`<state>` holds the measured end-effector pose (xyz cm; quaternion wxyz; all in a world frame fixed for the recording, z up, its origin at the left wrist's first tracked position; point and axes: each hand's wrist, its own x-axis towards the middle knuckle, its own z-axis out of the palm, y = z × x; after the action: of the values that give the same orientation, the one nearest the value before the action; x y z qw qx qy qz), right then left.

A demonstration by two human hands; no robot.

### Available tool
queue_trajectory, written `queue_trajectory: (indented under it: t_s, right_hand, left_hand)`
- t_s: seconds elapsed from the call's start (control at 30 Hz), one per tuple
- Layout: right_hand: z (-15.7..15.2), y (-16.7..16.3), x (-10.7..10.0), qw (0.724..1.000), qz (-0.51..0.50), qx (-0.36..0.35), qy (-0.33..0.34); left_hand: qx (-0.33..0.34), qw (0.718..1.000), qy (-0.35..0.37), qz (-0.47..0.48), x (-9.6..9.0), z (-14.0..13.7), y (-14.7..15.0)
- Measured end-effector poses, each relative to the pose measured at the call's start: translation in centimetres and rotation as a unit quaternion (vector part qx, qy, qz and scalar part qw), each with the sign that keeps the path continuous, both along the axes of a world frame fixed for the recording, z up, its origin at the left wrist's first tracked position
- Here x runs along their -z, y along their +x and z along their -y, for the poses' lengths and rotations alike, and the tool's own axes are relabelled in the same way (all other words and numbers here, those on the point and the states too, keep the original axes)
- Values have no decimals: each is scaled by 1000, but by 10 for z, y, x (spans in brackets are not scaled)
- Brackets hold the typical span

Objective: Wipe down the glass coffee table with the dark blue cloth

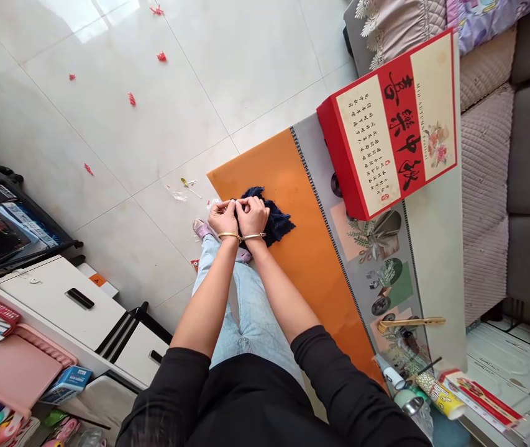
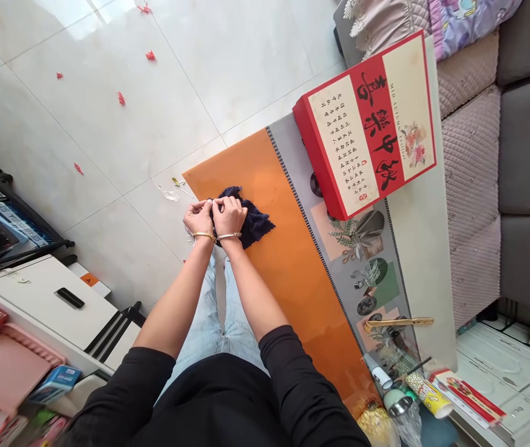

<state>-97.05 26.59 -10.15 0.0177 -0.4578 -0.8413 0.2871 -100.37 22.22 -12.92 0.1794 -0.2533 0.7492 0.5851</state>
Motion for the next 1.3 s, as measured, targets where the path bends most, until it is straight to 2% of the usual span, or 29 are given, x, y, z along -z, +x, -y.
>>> queue_trajectory:
  t_s: [0.13, 0.3, 0.57, 0.77, 0.97, 1.17, 1.3]
  right_hand:
    - [-6, -11, 2, 1000, -10, -4, 1]
    - [-3, 6, 3, 999, -17, -34, -14]
    - [4, 18, 7, 999, -21, -34, -14]
    - [3, 14, 7, 999, -23, -23, -12]
    - [-8, -6, 6, 999, -33, -18, -29]
    - [-3, 0, 5, 998, -35, -15, -43]
    - [-5, -7, 7, 997, -66, -1, -45]
  left_hand:
    - [13, 1000, 12, -26, 4, -3, -13]
    - [46, 999, -25, -12, -2, 9, -4]
    - [156, 983, -72, -59, -17, 31, 0]
    - [218, 966, -75, -113, -15, 36, -7]
    - [217, 963, -84, -133, -11, 24, -25]
    - [216, 963, -107, -121, -16, 26, -15]
    - [234, 956, -121, -127, -14, 23, -21]
